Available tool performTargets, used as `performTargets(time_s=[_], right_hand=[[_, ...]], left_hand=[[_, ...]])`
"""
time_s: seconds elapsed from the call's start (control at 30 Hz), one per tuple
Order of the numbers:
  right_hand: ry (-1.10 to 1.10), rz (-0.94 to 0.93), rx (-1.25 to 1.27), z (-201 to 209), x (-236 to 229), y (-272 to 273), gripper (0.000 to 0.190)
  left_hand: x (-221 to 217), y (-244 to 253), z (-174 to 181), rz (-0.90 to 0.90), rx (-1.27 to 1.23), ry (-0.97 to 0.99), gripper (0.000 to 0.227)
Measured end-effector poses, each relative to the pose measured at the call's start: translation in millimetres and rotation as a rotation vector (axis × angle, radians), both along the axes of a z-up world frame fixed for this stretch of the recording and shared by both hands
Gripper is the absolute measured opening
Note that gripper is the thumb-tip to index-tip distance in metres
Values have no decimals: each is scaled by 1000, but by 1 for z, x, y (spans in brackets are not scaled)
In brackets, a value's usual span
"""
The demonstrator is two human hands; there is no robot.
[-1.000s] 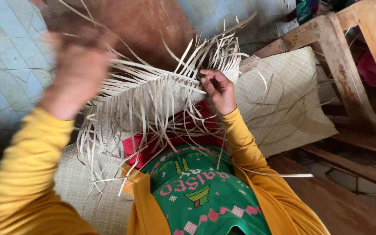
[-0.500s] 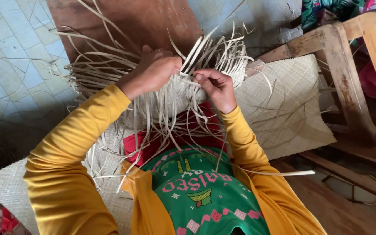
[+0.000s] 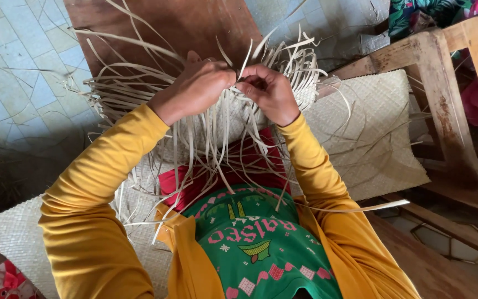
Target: Weaving dried plant strips together to create or finish a mat
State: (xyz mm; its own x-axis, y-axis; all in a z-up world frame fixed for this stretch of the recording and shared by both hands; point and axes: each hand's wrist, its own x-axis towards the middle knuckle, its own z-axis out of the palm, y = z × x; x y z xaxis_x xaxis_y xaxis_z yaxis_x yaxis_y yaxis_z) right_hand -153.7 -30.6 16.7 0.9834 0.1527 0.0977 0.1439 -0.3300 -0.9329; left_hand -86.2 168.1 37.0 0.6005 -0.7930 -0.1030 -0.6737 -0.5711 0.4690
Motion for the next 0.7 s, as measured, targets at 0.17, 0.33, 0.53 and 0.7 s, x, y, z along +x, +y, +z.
performTargets(time_s=[0.17,0.33,0.53,0.7], right_hand=[[7,-26,206,-12,2,5,11],[-15,-66,191,-9,1,5,12],[-58,-64,167,-8,4,5,15],[-145,-55,26,5,-7,18,14]], left_hand=[[4,2,-7,2,-72,7,26],[8,0,-14,-12,-62,44,39],[9,0,-14,-20,-5,0,34],[7,-2,-12,-6,54,18,32]])
